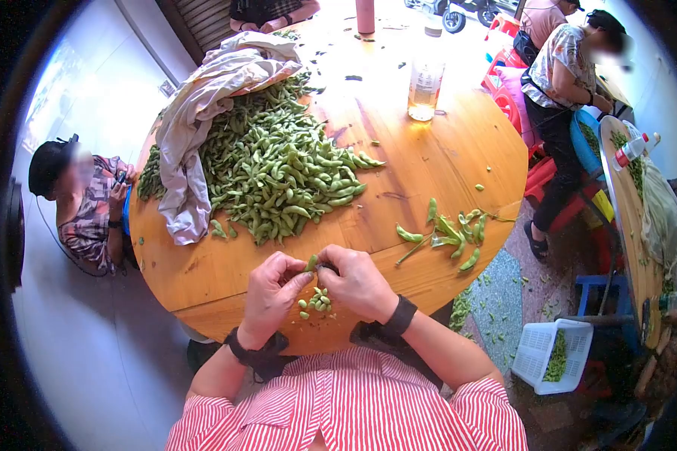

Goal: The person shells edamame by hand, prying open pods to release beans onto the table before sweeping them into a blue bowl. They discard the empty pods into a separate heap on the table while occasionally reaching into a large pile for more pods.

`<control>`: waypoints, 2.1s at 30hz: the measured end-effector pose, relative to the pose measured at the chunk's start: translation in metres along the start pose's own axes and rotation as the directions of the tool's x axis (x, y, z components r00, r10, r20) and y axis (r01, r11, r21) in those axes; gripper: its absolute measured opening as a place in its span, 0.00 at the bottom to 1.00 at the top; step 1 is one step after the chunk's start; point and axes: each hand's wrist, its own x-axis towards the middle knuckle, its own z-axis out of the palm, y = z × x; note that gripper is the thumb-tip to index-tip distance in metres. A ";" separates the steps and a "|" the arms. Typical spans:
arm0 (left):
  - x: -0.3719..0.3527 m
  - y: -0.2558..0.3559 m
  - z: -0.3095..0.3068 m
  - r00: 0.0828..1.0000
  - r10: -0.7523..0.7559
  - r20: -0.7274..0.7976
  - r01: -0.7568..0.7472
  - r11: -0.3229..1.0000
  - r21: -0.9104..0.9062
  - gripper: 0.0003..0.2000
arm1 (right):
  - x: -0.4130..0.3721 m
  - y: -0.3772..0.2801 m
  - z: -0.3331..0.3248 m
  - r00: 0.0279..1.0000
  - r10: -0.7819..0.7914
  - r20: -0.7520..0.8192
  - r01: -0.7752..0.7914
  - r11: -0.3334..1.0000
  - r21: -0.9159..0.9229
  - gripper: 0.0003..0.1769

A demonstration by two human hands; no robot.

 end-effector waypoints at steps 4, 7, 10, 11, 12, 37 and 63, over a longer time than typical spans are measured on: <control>-0.005 -0.001 0.007 0.979 0.201 -0.035 -0.191 0.962 0.193 0.06 | -0.003 -0.008 0.004 0.993 -0.093 -0.068 0.077 0.976 -0.205 0.10; -0.009 0.005 0.008 0.947 0.322 -0.004 -0.304 0.897 0.321 0.08 | -0.003 -0.006 0.005 0.987 -0.146 -0.066 0.124 0.956 -0.267 0.08; -0.007 -0.001 0.003 0.949 0.316 0.005 -0.306 0.916 0.261 0.09 | -0.001 -0.010 0.005 0.977 -0.213 -0.026 0.201 0.949 -0.242 0.08; -0.005 -0.005 -0.001 0.955 0.295 0.023 -0.294 0.939 0.178 0.09 | -0.001 -0.012 0.003 0.976 -0.217 -0.010 0.209 0.951 -0.226 0.08; -0.004 -0.005 -0.006 0.976 0.211 0.055 -0.217 0.966 0.143 0.07 | 0.000 -0.008 0.002 0.966 -0.258 0.021 0.255 0.930 -0.265 0.08; -0.016 -0.008 -0.009 0.954 0.262 0.145 -0.300 0.853 0.427 0.08 | 0.003 -0.002 0.005 0.991 0.032 0.133 -0.028 0.999 -0.036 0.07; -0.012 -0.017 -0.023 0.773 -0.451 0.447 0.635 0.570 -0.522 0.10 | 0.013 -0.008 0.005 0.915 0.256 0.313 -0.267 0.964 -0.007 0.07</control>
